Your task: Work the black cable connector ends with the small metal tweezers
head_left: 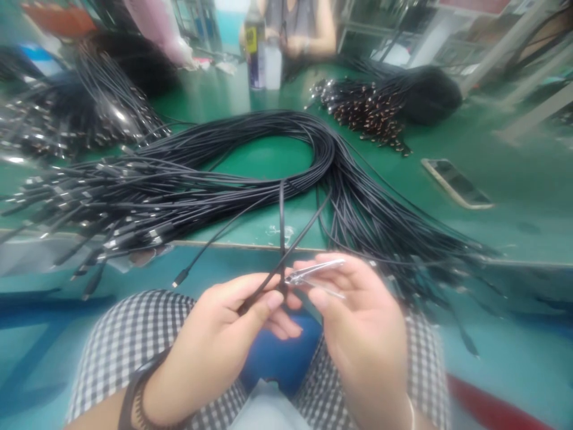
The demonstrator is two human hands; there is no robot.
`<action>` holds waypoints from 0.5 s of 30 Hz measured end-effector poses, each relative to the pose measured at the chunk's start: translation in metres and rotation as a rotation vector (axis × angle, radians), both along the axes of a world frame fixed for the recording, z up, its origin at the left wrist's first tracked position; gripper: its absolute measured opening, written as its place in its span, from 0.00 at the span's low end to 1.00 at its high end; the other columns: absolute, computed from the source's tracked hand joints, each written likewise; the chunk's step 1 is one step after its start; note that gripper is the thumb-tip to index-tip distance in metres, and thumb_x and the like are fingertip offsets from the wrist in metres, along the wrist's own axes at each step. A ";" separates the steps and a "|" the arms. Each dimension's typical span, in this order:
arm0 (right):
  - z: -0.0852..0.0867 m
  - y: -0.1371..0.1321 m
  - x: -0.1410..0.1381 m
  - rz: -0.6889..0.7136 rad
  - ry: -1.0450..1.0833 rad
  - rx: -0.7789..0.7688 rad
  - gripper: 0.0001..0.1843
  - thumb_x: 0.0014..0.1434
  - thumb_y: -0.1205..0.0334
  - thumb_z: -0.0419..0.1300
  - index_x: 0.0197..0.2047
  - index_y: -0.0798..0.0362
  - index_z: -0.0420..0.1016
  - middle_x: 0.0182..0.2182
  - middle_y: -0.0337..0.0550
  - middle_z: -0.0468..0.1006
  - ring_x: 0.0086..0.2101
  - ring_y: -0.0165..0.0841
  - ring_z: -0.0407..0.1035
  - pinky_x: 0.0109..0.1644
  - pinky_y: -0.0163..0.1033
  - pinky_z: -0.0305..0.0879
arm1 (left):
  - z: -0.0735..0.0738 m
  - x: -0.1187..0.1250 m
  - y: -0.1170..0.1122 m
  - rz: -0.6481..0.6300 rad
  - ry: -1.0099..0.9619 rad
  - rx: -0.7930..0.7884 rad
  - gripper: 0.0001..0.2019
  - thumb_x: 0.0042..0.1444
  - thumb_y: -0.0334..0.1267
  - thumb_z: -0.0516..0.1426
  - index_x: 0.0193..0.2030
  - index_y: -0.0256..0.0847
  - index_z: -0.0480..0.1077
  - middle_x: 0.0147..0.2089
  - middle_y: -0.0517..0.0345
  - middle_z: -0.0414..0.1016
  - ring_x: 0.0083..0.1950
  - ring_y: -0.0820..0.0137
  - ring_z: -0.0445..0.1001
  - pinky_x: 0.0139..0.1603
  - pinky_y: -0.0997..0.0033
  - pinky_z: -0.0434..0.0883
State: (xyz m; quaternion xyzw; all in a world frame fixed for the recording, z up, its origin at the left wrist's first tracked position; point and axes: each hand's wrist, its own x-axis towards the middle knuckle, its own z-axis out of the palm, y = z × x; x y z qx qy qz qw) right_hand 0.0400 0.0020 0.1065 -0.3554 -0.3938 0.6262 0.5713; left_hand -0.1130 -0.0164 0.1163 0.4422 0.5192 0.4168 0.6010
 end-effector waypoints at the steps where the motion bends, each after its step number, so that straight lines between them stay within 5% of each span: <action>1: 0.000 0.000 0.000 0.001 -0.006 -0.002 0.14 0.57 0.70 0.67 0.45 0.45 0.75 0.42 0.37 0.83 0.43 0.31 0.78 0.46 0.30 0.76 | 0.000 0.000 0.000 -0.009 0.015 0.002 0.08 0.63 0.35 0.56 0.39 0.43 0.77 0.30 0.63 0.83 0.31 0.73 0.81 0.36 0.81 0.77; 10: -0.006 0.006 -0.002 -0.075 -0.007 -0.072 0.09 0.58 0.69 0.66 0.41 0.48 0.76 0.37 0.39 0.83 0.36 0.31 0.79 0.40 0.30 0.76 | -0.004 0.002 0.001 -0.038 0.018 -0.038 0.09 0.63 0.37 0.55 0.38 0.42 0.76 0.30 0.59 0.82 0.30 0.71 0.81 0.36 0.78 0.76; 15: -0.003 0.009 0.005 0.132 0.098 -0.030 0.14 0.54 0.60 0.69 0.44 0.47 0.75 0.41 0.42 0.81 0.42 0.35 0.76 0.44 0.36 0.74 | -0.001 0.005 0.006 -0.083 0.031 -0.071 0.09 0.63 0.39 0.55 0.36 0.40 0.76 0.28 0.57 0.81 0.30 0.69 0.80 0.34 0.75 0.76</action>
